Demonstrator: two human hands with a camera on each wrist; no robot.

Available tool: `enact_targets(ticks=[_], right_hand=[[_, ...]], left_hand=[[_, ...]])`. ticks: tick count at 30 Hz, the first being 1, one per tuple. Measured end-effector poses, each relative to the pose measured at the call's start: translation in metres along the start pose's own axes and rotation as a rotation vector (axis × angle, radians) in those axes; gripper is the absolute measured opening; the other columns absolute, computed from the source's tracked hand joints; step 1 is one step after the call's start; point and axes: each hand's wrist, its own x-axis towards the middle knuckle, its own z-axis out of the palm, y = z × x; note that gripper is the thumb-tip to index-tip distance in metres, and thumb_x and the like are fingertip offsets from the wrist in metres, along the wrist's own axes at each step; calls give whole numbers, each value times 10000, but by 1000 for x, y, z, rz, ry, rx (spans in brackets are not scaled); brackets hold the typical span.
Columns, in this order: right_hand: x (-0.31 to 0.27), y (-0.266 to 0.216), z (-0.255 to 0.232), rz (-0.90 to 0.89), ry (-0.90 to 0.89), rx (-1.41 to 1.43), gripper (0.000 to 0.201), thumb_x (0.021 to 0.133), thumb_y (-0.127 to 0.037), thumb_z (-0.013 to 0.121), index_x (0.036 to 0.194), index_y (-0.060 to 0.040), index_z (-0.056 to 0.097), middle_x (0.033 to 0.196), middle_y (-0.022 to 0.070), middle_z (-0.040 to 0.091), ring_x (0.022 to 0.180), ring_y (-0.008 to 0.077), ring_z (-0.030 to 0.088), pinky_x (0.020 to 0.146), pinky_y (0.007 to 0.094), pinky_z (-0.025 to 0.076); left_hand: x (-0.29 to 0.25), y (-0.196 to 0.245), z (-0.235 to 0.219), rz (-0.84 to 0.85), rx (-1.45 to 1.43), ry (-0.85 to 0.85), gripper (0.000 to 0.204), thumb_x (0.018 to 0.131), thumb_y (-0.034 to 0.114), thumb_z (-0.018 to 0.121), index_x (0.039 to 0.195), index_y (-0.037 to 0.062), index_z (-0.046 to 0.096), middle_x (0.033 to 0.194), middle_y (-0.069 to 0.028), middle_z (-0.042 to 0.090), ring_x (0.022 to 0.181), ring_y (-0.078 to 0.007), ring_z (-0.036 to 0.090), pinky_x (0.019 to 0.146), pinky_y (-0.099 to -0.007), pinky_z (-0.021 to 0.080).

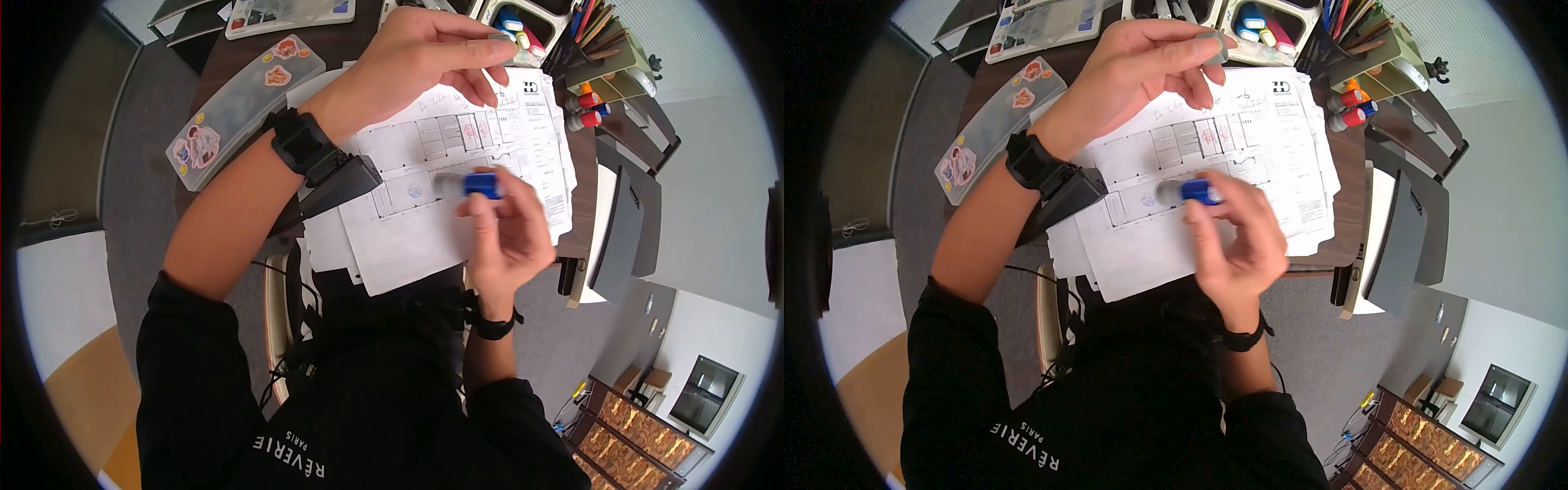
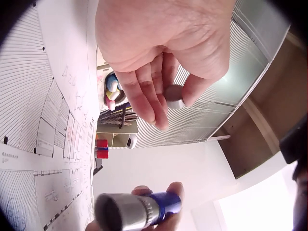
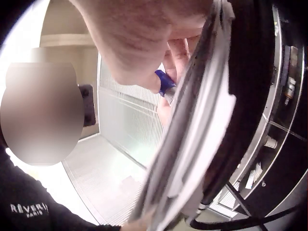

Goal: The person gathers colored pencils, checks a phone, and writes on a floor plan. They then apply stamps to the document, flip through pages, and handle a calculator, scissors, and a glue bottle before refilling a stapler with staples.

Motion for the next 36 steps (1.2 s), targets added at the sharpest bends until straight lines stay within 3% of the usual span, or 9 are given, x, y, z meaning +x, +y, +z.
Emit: enact_targets(ticks=[3, 10, 20, 23, 25, 36], right_hand=[[9, -1, -16, 66, 124, 57, 367, 887, 78, 683, 1245, 85, 604, 1026, 219, 704, 786, 167, 693, 685, 289, 585], [28, 11, -56, 40, 217, -136, 355, 917, -22, 716, 1241, 73, 607, 881, 152, 727, 702, 141, 692, 672, 257, 564], [30, 19, -68, 20, 224, -211, 331, 898, -21, 735, 1205, 61, 644, 968, 153, 722, 709, 133, 693, 678, 250, 564], [32, 22, -68, 32, 182, -320, 304, 871, -10, 752, 1165, 27, 688, 1000, 140, 721, 711, 125, 691, 672, 247, 556], [37, 20, -66, -66, 79, -461, 285, 842, -1, 768, 1123, -6, 722, 1002, 124, 724, 717, 120, 691, 664, 245, 545], [41, 15, -56, -57, -57, -513, 284, 831, -9, 775, 1112, -30, 733, 1011, 136, 726, 727, 145, 701, 656, 260, 549]], left_hand=[[1, 5, 3, -24, 14, 6, 394, 992, 285, 639, 1226, -32, 658, 965, -145, 708, 784, -162, 700, 756, -312, 574], [0, 9, 9, -50, 34, 33, 386, 1007, 259, 611, 1250, -38, 648, 960, -128, 698, 761, -149, 681, 747, -303, 562], [-1, 7, 9, -54, 43, 30, 374, 1012, 258, 602, 1246, -29, 652, 933, -123, 698, 741, -149, 683, 721, -291, 558], [-1, 6, 9, -48, 38, 28, 369, 1013, 261, 602, 1241, -25, 654, 934, -126, 701, 744, -152, 690, 715, -291, 560], [-1, 6, 9, -41, 28, 23, 368, 1013, 262, 603, 1239, -22, 655, 935, -127, 703, 747, -153, 693, 714, -292, 560], [0, 3, 5, -11, 12, -16, 357, 1018, 259, 596, 1245, -10, 657, 947, -131, 710, 752, -148, 698, 723, -294, 571]])
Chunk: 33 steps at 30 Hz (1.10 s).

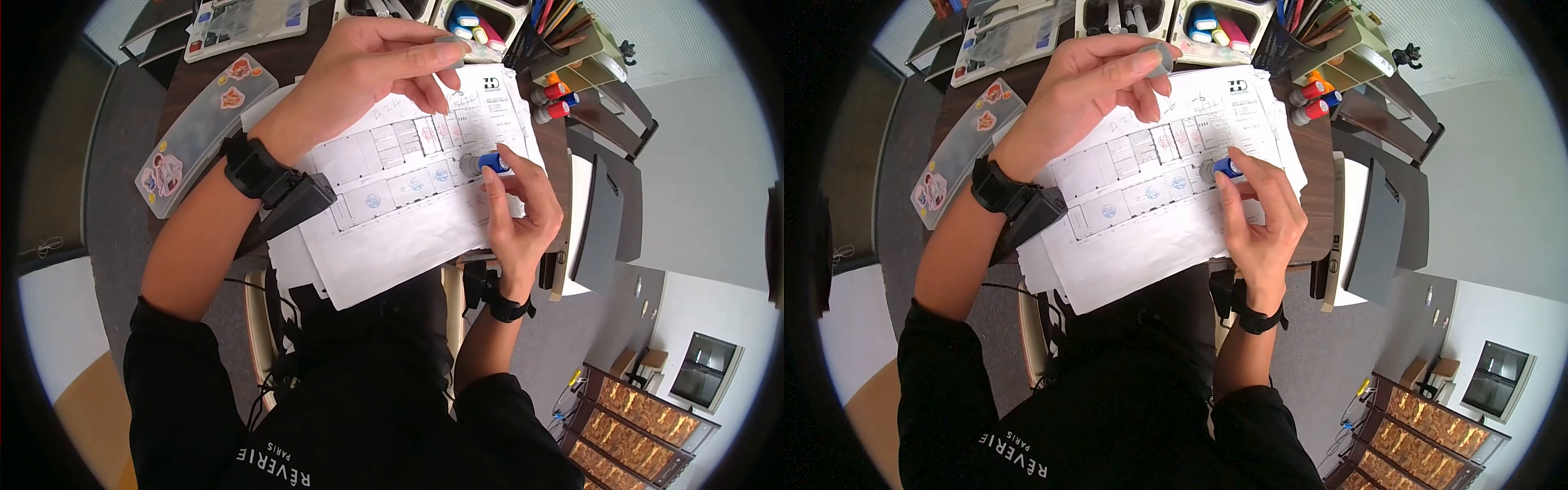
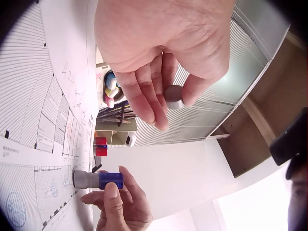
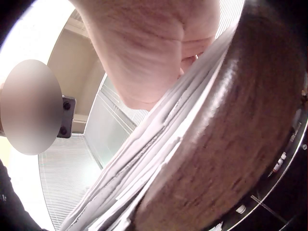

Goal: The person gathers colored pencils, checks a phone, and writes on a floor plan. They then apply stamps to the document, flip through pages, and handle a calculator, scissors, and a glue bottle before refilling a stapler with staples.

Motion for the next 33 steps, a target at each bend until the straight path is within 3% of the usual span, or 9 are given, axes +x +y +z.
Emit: enact_targets(ticks=[11, 16, 19, 23, 28, 33], right_hand=[[-8, 5, 8, -126, 6, -61, 309, 800, 15, 789, 1102, -30, 747, 994, 128, 723, 746, 169, 696, 643, 270, 564], [-6, 5, 4, -70, -26, -26, 319, 814, 37, 765, 1126, -25, 738, 984, 128, 719, 751, 157, 696, 650, 258, 561], [-18, 16, 9, 129, 179, 214, 338, 867, 32, 729, 1201, 18, 678, 1006, 125, 716, 709, 123, 682, 654, 244, 551], [-11, 19, -8, 255, 400, 507, 345, 949, -27, 666, 1270, 81, 600, 941, 107, 698, 668, 141, 665, 634, 275, 555], [-6, 22, -21, 327, 436, 717, 340, 984, -98, 637, 1281, 62, 600, 837, 84, 679, 647, 142, 655, 632, 283, 558], [2, 22, -25, 265, 435, 586, 342, 967, -83, 664, 1272, 62, 607, 827, 95, 694, 655, 136, 662, 636, 273, 548]], left_hand=[[-1, 1, 1, -24, 1, 11, 345, 1021, 243, 590, 1240, -16, 654, 949, -127, 709, 754, -148, 690, 720, -302, 566], [0, 3, 1, -32, -24, 1, 353, 1018, 241, 597, 1247, -23, 646, 954, -131, 710, 767, -151, 688, 730, -311, 564], [-2, 3, -1, -28, -2, 24, 359, 1014, 246, 605, 1245, -26, 646, 952, -134, 710, 771, -158, 689, 732, -314, 565], [1, 2, -3, -15, -20, 26, 359, 1013, 251, 608, 1242, -23, 650, 943, -129, 710, 767, -160, 692, 733, -312, 565], [0, 4, 0, -36, -8, 22, 360, 1012, 254, 608, 1241, -20, 651, 938, -124, 711, 763, -158, 694, 731, -310, 567], [1, 3, -1, -30, -29, 18, 361, 1012, 256, 608, 1238, -21, 654, 932, -122, 712, 752, -157, 694, 716, -302, 567]])
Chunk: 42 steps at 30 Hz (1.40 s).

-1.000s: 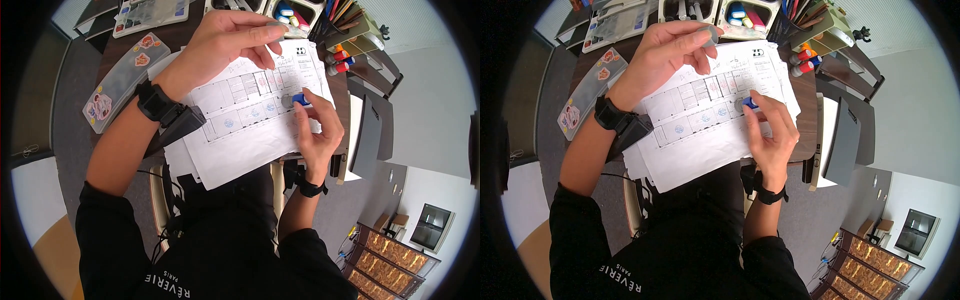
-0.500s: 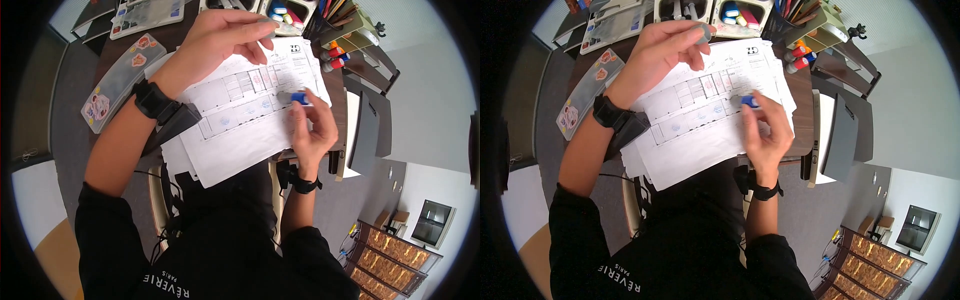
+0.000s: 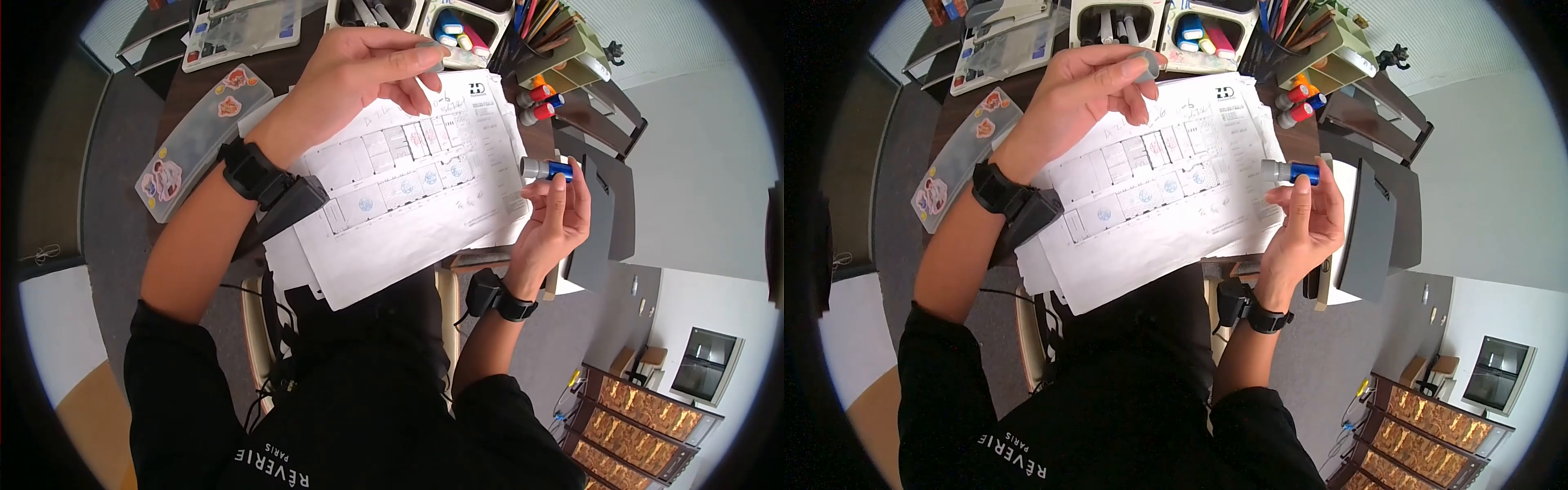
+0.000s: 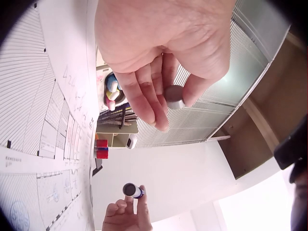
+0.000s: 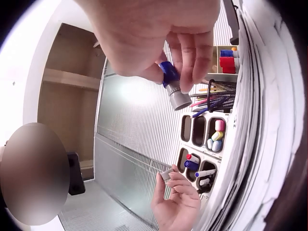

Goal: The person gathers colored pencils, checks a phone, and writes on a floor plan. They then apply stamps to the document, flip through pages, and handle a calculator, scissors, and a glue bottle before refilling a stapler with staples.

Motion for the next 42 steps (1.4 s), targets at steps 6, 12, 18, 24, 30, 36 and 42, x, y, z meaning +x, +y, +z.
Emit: enact_targets(ticks=[6, 12, 18, 24, 30, 36, 42], right_hand=[[-1, -1, 2, -92, -75, -154, 329, 936, -34, 693, 1245, 58, 625, 873, 114, 724, 680, 126, 675, 667, 247, 532], [0, 0, 5, -120, -112, -199, 333, 924, -20, 703, 1241, 51, 629, 867, 116, 727, 693, 127, 683, 662, 245, 537], [8, -22, 22, -138, -199, -142, 308, 884, 23, 729, 1168, 63, 617, 953, 159, 715, 757, 148, 693, 669, 276, 573], [39, -50, 51, -255, -486, -113, 340, 831, 79, 741, 1141, 65, 602, 1024, 166, 697, 767, 138, 675, 691, 279, 571], [68, -31, 86, -372, -977, -345, 269, 777, -22, 811, 1036, -29, 739, 835, 58, 705, 652, 97, 635, 640, 246, 511], [66, 2, 98, -357, -1067, -247, 263, 759, -28, 828, 1010, -37, 750, 825, 67, 710, 636, 105, 626, 619, 249, 498], [70, 6, 95, -362, -1064, -148, 308, 764, 26, 793, 1062, -45, 763, 917, 81, 719, 668, 119, 635, 621, 239, 500]], left_hand=[[-1, 1, 2, 0, 10, 0, 369, 1013, 260, 605, 1251, -18, 652, 928, -122, 714, 746, -155, 694, 711, -298, 565], [-1, 1, 2, -4, 0, -6, 369, 1016, 257, 600, 1255, -19, 649, 930, -121, 712, 748, -155, 694, 713, -297, 563], [-1, 0, 1, 11, 21, 12, 361, 1021, 253, 590, 1246, -24, 650, 933, -125, 712, 760, -168, 694, 723, -317, 567], [1, -4, -6, 32, -24, 42, 344, 1031, 259, 570, 1228, -8, 660, 932, -129, 710, 751, -180, 681, 734, -330, 555], [0, -1, -12, 57, -110, 74, 368, 1039, 292, 547, 1223, -4, 661, 925, -114, 704, 758, -181, 667, 753, -312, 526], [2, 8, -17, 89, -101, 102, 375, 1041, 289, 538, 1225, -16, 653, 906, -99, 694, 731, -171, 658, 729, -296, 514], [1, 5, -19, 94, -85, 115, 368, 1052, 267, 509, 1224, -28, 647, 937, -118, 699, 742, -177, 665, 723, -304, 521]])
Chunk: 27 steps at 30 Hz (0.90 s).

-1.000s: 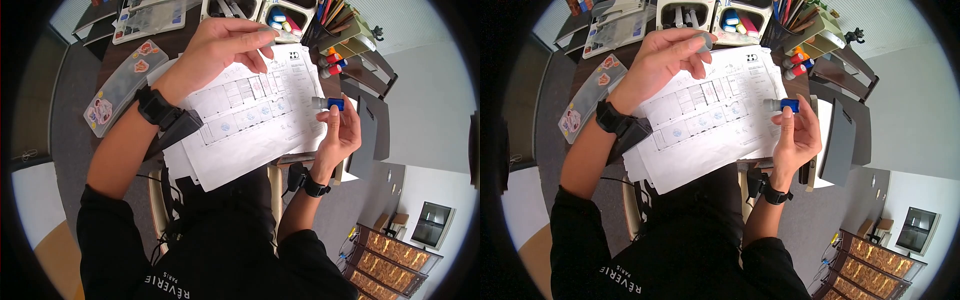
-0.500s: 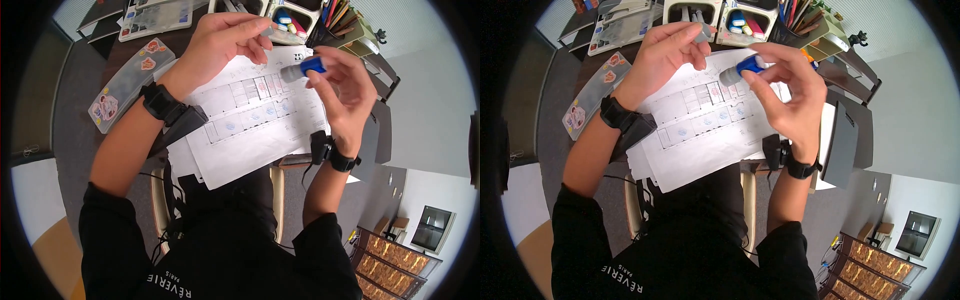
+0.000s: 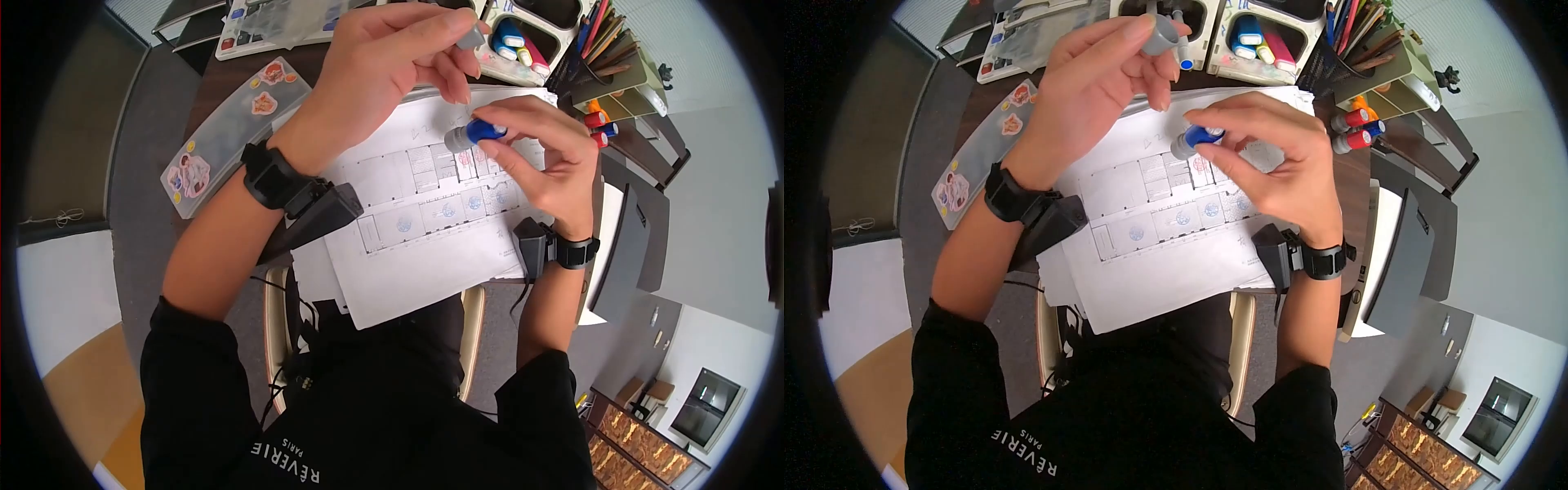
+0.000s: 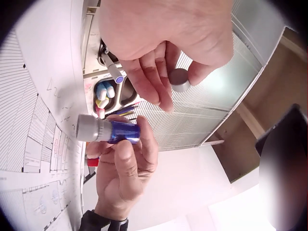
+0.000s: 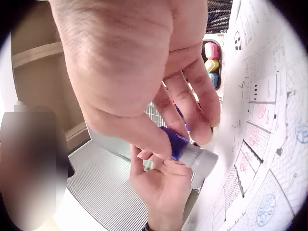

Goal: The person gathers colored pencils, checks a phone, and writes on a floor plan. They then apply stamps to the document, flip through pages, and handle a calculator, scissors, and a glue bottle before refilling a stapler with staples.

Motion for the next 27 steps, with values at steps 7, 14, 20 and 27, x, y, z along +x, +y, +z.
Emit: enact_targets(ticks=[7, 14, 20, 27], right_hand=[[-6, -4, 0, 31, -102, 5, 333, 757, 42, 788, 1068, -77, 778, 964, 85, 720, 766, 150, 662, 645, 259, 527], [-6, -5, -2, -28, -90, 69, 313, 766, 25, 787, 1062, -74, 774, 946, 92, 711, 767, 200, 667, 657, 291, 531], [-9, -2, -1, -8, -77, 75, 289, 771, -13, 799, 1051, -71, 763, 888, 80, 704, 709, 171, 654, 607, 292, 505], [-12, 14, -4, 197, 120, 311, 252, 806, -23, 816, 1023, 12, 692, 808, 51, 705, 640, 66, 605, 587, 231, 476]], left_hand=[[3, -1, -7, 68, 24, -60, 355, 1048, 212, 511, 1275, -39, 621, 1083, -172, 697, 761, -195, 665, 726, -317, 538], [2, 5, 6, 7, 117, 63, 393, 1023, 172, 556, 1349, -47, 564, 1114, -168, 677, 759, -173, 652, 712, -278, 523], [1, 2, 15, -1, 110, 79, 414, 970, 94, 634, 1355, -39, 558, 1053, -142, 681, 762, -183, 666, 689, -293, 527], [2, 6, 15, -24, 108, 103, 387, 945, 70, 672, 1308, -40, 598, 1004, -122, 686, 763, -188, 687, 665, -299, 539]])
